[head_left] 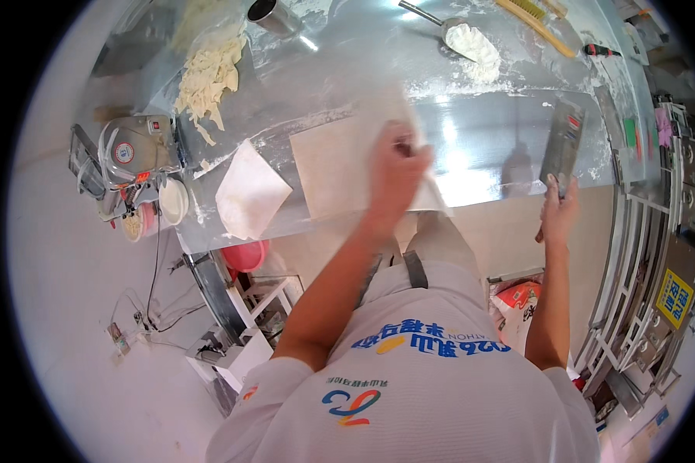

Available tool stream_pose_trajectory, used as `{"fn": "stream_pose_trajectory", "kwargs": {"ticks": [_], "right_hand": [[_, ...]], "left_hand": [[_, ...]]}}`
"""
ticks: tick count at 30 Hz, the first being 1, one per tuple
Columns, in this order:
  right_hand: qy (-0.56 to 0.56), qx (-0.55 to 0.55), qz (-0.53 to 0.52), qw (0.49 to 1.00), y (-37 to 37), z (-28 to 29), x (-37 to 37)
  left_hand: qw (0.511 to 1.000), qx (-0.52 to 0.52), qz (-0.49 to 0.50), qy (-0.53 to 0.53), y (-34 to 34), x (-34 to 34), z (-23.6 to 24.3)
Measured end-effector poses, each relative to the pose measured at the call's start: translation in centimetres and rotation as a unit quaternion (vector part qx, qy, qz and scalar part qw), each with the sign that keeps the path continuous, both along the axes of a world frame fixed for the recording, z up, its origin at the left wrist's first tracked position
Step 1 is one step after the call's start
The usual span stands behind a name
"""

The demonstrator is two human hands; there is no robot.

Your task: The person flattens a piece of dough on a metal table using a scraper, then cuts it into smaller rectangular sheets. They feed the sheets into a pasta machine to produce long strands of noodles, which are collected and placed on the table.

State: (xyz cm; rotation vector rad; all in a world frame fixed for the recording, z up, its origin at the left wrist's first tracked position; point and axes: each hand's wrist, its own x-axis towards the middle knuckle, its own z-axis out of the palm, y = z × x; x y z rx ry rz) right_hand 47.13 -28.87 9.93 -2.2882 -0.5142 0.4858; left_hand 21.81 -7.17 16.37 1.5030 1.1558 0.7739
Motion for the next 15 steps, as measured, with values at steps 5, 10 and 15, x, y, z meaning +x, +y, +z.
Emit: {"fn": "stream_pose_trajectory", "kwargs": {"ticks": [5,10,15], "right_hand": [[0.069,0.074,-0.095,0.99,-4.8,1.2,4.8],[0.036,0.052,-0.106,0.992,-7.6,2.2,6.3],[-0.021,-0.067,-0.066,0.995,-6.5,3.5,4.0]], "left_hand": [[0.998,-0.036,0.003,-0.059,-5.2,16.6,-8.3],[0.998,-0.012,-0.001,0.069,-7.5,21.4,-18.9],[0.993,0.047,-0.076,0.083,-10.2,17.7,-17.7]]}}
